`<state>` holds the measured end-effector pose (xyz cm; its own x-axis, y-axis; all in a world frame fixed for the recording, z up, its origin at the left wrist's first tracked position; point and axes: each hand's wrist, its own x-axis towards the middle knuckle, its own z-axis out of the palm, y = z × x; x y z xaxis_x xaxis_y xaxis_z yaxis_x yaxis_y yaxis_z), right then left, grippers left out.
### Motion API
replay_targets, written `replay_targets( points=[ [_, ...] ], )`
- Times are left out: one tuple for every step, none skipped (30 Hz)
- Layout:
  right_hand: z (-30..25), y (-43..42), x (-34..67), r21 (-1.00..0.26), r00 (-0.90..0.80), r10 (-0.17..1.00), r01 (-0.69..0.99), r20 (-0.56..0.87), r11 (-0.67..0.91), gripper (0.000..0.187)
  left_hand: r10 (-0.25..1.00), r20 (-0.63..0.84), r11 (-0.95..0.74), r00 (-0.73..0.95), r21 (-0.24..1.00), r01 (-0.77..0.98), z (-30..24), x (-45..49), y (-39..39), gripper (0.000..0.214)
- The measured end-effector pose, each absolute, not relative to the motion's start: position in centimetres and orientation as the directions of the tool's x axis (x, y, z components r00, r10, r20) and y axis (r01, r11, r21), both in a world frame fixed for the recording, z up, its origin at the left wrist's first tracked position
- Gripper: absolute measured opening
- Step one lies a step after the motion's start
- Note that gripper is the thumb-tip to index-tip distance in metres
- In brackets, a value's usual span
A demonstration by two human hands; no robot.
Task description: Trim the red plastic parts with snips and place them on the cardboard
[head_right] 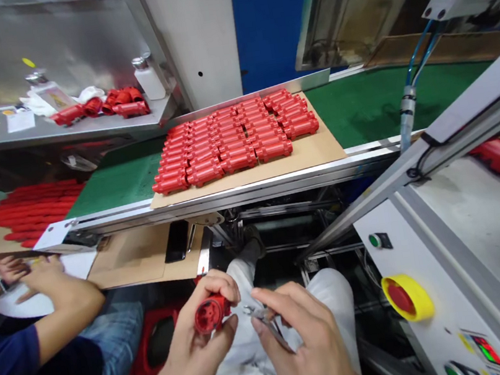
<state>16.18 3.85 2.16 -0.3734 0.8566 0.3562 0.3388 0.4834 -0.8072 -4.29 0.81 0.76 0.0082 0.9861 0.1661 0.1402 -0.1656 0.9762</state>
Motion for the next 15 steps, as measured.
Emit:
replay_targets(
  points=[
    [2.2,3.8,16.2,-0.806,-0.379,0.855,0.341,0.354,0.484,0.032,0.987,0.162,-0.161,0.005,0.975,0.152,0.8,-4.3,0.8,0.029],
    [2.2,3.7,16.3,-0.803,-0.383,0.854,0.343,0.354,0.487,0.033,0.987,0.162,-0.161,0.004,0.972,0.17,0.8,-4.3,0.9,0.031],
    [2.3,3.6,16.3,-0.802,-0.384,0.853,0.345,0.353,0.487,0.034,0.985,0.169,-0.168,0.01,0.966,0.194,0.9,-4.2,0.9,0.032],
    [2.5,3.6,16.4,-0.807,-0.377,0.857,0.343,0.351,0.481,0.033,0.983,0.181,-0.181,0.019,0.958,0.223,1.0,-4.2,1.0,0.033],
    [2.8,3.7,16.4,-0.823,-0.362,0.868,0.333,0.34,0.461,0.03,0.98,0.197,-0.198,0.032,0.946,0.257,1.0,-4.2,1.0,0.036],
    [3.0,3.9,16.4,-0.85,-0.349,0.884,0.315,0.31,0.423,0.024,0.976,0.211,-0.215,0.047,0.931,0.294,1.1,-4.1,1.1,0.039],
    [3.3,4.1,16.3,-0.885,-0.346,0.902,0.291,0.258,0.365,0.017,0.973,0.223,-0.231,0.064,0.915,0.331,1.2,-4.0,1.1,0.043],
    [3.6,4.4,16.2,-0.919,-0.357,0.914,0.263,0.191,0.295,0.013,0.97,0.228,-0.242,0.08,0.898,0.367,1.2,-4.0,1.1,0.049],
    [3.8,4.7,16.1,-0.945,-0.381,0.917,0.238,0.121,0.223,0.013,0.969,0.227,-0.247,0.097,0.884,0.396,1.2,-3.9,1.1,0.054],
    [4.0,5.1,15.9,-0.962,-0.413,0.909,0.219,0.059,0.162,0.015,0.969,0.22,-0.247,0.113,0.874,0.418,1.1,-3.9,1.1,0.06],
    [4.1,5.4,15.7,-0.971,-0.45,0.893,0.209,0.009,0.116,0.016,0.969,0.209,-0.246,0.132,0.868,0.432,1.0,-3.9,1.1,0.065],
    [4.2,5.7,15.4,-0.975,-0.485,0.874,0.204,-0.025,0.085,0.014,0.969,0.197,-0.243,0.148,0.866,0.437,0.9,-3.9,1.0,0.068],
    [4.2,6.0,15.2,-0.978,-0.511,0.858,0.2,-0.048,0.064,0.012,0.97,0.185,-0.237,0.16,0.867,0.439,0.8,-3.9,1.0,0.069],
    [4.2,6.1,14.9,-0.98,-0.531,0.845,0.195,-0.066,0.046,0.01,0.971,0.173,-0.231,0.168,0.868,0.44,0.7,-3.9,0.9,0.069],
    [4.1,6.2,14.7,-0.982,-0.545,0.835,0.188,-0.081,0.028,0.009,0.971,0.164,-0.225,0.172,0.868,0.442,0.7,-4.0,0.9,0.069]
  ],
)
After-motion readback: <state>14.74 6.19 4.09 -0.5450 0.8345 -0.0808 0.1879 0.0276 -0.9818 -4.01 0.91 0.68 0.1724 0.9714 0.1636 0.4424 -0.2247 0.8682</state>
